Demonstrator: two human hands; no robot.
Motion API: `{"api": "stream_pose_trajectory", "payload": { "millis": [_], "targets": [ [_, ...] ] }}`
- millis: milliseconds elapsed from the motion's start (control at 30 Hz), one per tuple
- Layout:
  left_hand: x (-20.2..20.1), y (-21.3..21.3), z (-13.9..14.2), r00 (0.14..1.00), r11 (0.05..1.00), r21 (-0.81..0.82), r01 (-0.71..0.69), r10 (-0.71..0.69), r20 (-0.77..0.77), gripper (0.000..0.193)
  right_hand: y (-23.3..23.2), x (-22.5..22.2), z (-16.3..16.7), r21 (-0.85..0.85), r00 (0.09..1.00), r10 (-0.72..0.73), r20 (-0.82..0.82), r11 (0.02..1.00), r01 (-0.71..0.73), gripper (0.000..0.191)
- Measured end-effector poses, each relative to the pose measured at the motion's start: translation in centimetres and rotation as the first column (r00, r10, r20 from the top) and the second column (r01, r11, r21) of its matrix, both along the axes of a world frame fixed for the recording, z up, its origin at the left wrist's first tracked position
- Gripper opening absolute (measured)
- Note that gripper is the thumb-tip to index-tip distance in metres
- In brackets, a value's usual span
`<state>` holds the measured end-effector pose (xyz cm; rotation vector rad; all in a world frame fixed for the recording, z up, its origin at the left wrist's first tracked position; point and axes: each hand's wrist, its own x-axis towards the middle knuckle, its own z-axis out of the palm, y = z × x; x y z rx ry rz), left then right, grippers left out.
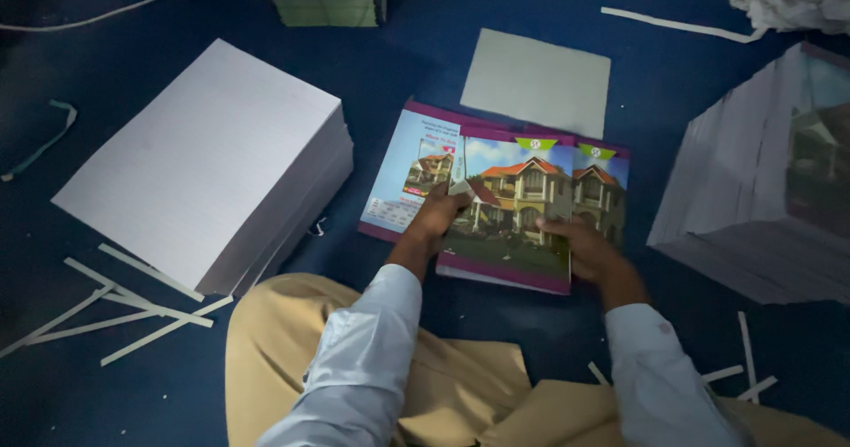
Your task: The person sits on the floor and assembles books by inserting white paper sheets into printed covers. They repeatedly pick up a cover, insert a sheet, and place the completed book onto a growing stack.
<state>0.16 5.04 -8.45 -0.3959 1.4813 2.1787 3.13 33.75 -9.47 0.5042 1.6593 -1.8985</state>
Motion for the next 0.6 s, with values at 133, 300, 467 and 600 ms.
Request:
{"api": "stream_pose_trajectory", "payload": {
  "millis": [133, 300, 467, 600],
  "targets": [
    [-0.2, 0.3, -0.8, 0.997, 1.000, -0.022, 0.006, -0.008, -0.077, 0.034, 0.5, -0.2, -1.1, 0.002, 0.998, 0.032, -0.050, 0.999, -0.032, 0.039],
    [-0.3, 0.4, -0.9, 0.999, 0.998, -0.068, 0.001, -0.004, -0.043, 0.036, -0.4, -0.3, 1.1, 0.328, 1.000, -0.009, 0.023, 0.945, 0.001, 0.050],
    [0.0, 0.3, -0.3, 1.000, 0.998, -0.061, -0.006, 0.004, -0.026, 0.040, -3.0, 0.0, 5.1, 0.587, 0.999, -0.031, 0.024, 0.810, 0.011, 0.064],
    [-0.1, 0.5, 0.1, 1.000, 0.996, -0.085, -0.017, 0.016, -0.015, 0.040, -4.7, 0.6, 7.2, 0.816, 0.998, 0.066, 0.019, 0.575, -0.054, 0.072]
  ]
}}
